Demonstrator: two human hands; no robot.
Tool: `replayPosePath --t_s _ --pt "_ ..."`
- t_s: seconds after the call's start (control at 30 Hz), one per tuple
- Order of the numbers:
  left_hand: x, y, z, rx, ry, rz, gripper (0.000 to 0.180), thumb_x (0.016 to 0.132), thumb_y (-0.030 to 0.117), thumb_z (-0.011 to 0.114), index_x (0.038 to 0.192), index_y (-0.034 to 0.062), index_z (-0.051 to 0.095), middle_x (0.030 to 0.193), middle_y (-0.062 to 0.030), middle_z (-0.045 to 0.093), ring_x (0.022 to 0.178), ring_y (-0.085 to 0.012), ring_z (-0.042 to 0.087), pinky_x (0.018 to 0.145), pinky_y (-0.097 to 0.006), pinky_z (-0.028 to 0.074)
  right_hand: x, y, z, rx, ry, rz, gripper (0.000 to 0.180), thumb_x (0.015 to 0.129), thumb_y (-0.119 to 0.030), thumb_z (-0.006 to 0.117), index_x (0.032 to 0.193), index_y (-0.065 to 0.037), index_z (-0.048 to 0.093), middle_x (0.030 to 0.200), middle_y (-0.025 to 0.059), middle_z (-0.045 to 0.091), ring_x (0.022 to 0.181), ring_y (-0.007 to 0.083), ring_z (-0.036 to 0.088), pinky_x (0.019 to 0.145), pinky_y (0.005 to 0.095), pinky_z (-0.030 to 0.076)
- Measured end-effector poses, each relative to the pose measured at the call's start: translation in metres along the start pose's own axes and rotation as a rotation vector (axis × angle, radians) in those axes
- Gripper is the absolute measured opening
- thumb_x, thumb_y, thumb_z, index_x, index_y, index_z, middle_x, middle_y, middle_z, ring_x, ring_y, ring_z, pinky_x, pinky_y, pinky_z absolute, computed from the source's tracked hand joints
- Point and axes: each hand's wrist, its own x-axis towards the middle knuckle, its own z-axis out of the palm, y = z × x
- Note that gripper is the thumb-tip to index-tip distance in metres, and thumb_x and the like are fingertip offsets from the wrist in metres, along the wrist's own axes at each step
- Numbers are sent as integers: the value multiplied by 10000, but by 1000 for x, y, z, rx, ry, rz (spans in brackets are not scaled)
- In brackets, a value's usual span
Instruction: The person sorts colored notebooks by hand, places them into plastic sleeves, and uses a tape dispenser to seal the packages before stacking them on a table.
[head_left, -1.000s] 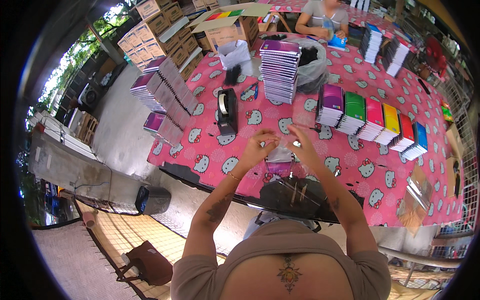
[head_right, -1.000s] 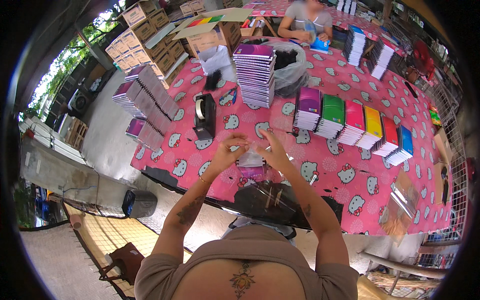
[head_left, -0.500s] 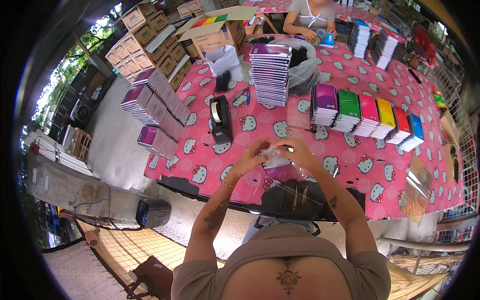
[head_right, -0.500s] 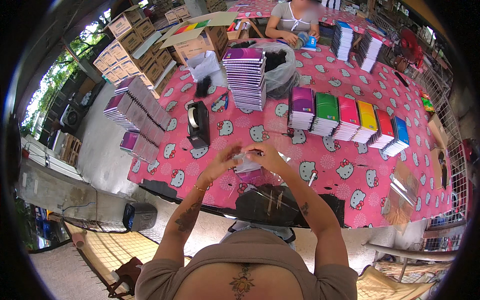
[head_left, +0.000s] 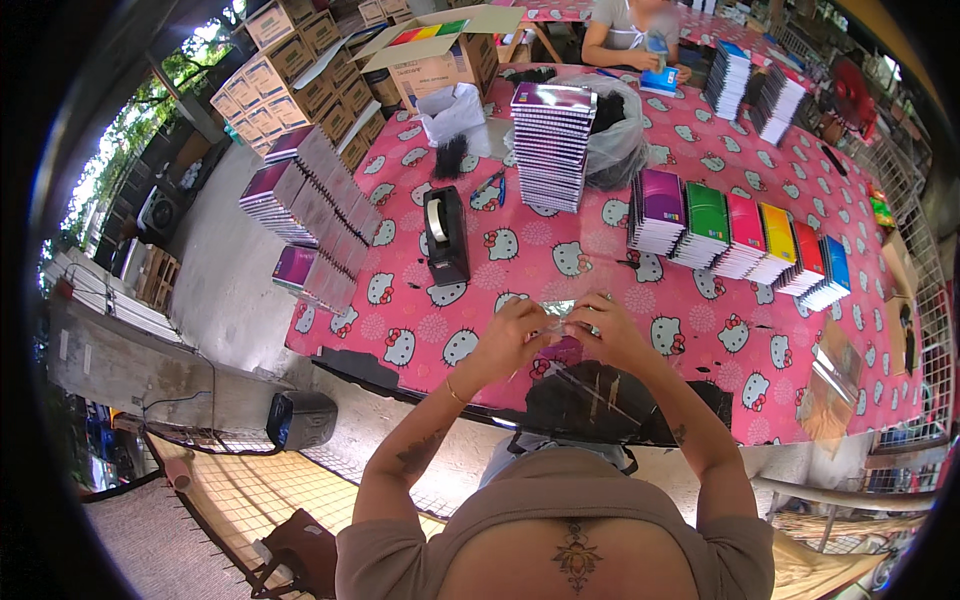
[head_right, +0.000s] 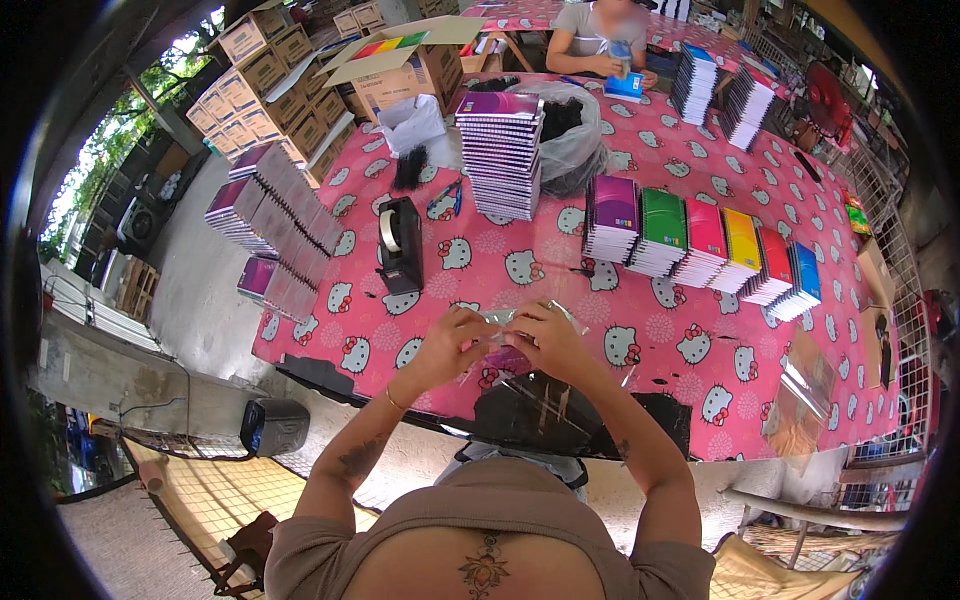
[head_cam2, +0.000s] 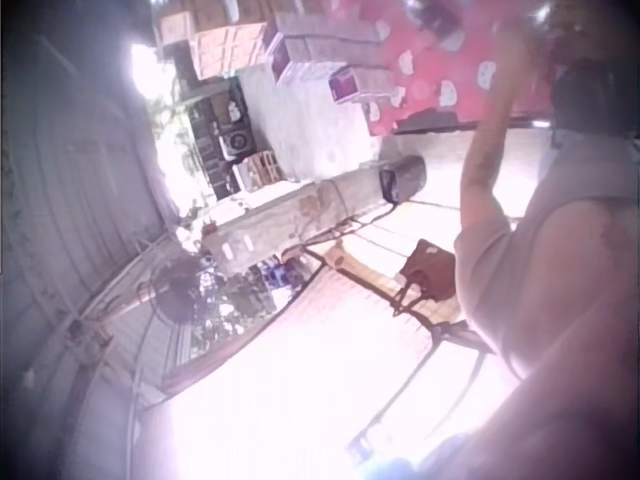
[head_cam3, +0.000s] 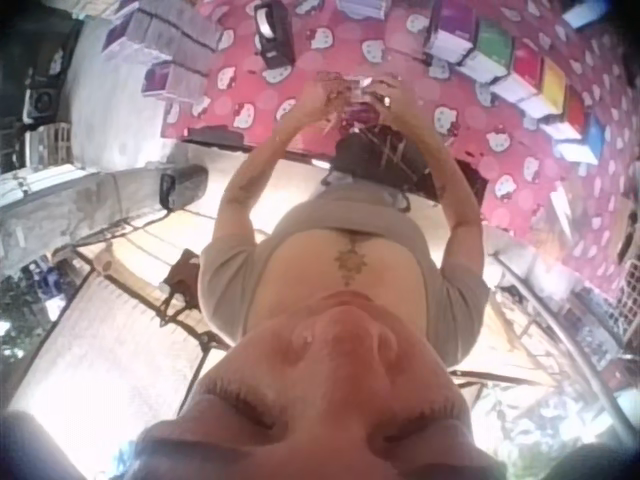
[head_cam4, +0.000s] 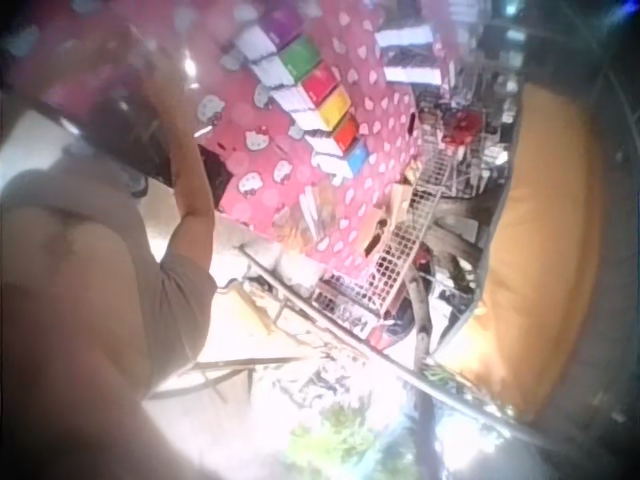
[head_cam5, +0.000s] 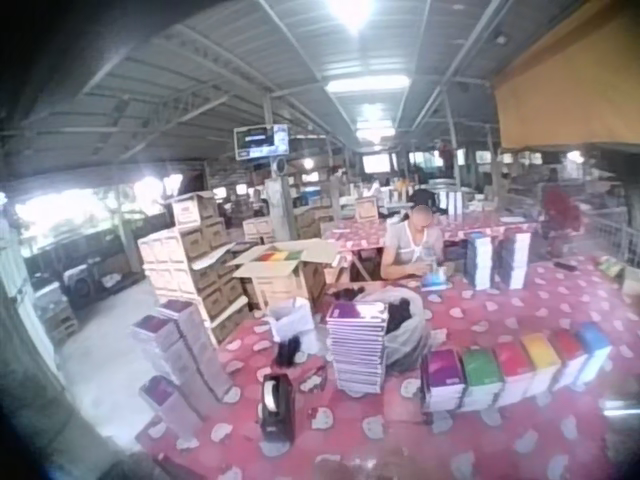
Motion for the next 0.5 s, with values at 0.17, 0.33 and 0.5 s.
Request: replayPosePath --t_s 0.17,0.33,0.5 --pt "28 0 -4 88 -59 -175 399 797 130 776 1162 40 642 1102 -174 625 832 -341 633 721 -391 534 9 -13 7 -59 -9 184 389 791 -103 746 1152 -73 604 982 125 629 948 332 587 858 422 462" --pt "35 -36 2 -324 -94 -385 640 795 198 814 1324 31 496 1058 -140 624 866 -232 632 752 -348 518 4 9 16 275 176 350 454 817 -121 763 1215 -79 550 1123 101 581 973 250 594 865 386 471" --pt "26 -83 19 -492 73 -454 578 844 260 802 1291 -7 550 1081 -108 631 885 -172 620 760 -324 516 -4 26 34 822 252 654 423 829 -90 761 1191 -80 543 1089 37 548 994 141 550 829 299 469"
